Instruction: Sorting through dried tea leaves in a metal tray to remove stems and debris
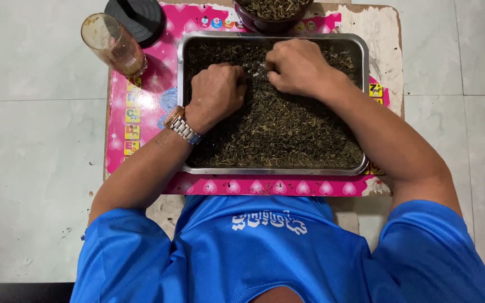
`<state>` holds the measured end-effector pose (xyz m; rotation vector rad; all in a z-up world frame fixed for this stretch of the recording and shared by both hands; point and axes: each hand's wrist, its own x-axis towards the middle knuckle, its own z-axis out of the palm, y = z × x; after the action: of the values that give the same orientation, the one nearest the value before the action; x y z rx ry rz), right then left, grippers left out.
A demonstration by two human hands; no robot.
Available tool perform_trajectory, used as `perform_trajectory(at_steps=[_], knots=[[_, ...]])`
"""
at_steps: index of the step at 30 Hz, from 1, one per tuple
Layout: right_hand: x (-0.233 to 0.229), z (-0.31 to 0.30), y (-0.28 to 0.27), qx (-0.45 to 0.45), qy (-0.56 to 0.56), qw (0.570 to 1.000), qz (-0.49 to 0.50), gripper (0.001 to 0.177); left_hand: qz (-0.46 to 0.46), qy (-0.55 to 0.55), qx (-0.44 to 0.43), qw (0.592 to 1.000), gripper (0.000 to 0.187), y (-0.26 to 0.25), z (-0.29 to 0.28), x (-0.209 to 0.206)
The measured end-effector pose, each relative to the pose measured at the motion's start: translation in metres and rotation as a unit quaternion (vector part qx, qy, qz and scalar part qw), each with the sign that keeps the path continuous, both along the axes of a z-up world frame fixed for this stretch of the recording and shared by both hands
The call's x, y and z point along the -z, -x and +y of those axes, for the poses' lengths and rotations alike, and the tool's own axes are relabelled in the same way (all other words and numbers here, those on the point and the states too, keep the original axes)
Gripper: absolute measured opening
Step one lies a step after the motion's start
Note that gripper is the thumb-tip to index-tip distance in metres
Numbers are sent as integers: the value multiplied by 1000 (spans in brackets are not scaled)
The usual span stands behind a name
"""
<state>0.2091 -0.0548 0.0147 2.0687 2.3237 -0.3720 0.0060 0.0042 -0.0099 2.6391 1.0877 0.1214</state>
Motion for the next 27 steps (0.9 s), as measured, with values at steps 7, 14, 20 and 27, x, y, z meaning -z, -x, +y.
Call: perform_trajectory(at_steps=[7, 14, 20, 27], knots=[[-32, -34, -16, 64, -11, 961, 269, 2, -48, 2, -7, 999, 24, 0, 1, 0], [-20, -38, -5, 82, 17, 906, 415, 3, -421, 40, 151, 893, 13, 3, -3, -10], [-5, -35, -7, 74, 1, 884, 461, 3, -434, 46, 180, 882, 19, 3, -4, -11], [-13, -36, -1, 62, 13, 894, 443, 2, -428, 35, 205, 880, 10, 3, -1, -7]])
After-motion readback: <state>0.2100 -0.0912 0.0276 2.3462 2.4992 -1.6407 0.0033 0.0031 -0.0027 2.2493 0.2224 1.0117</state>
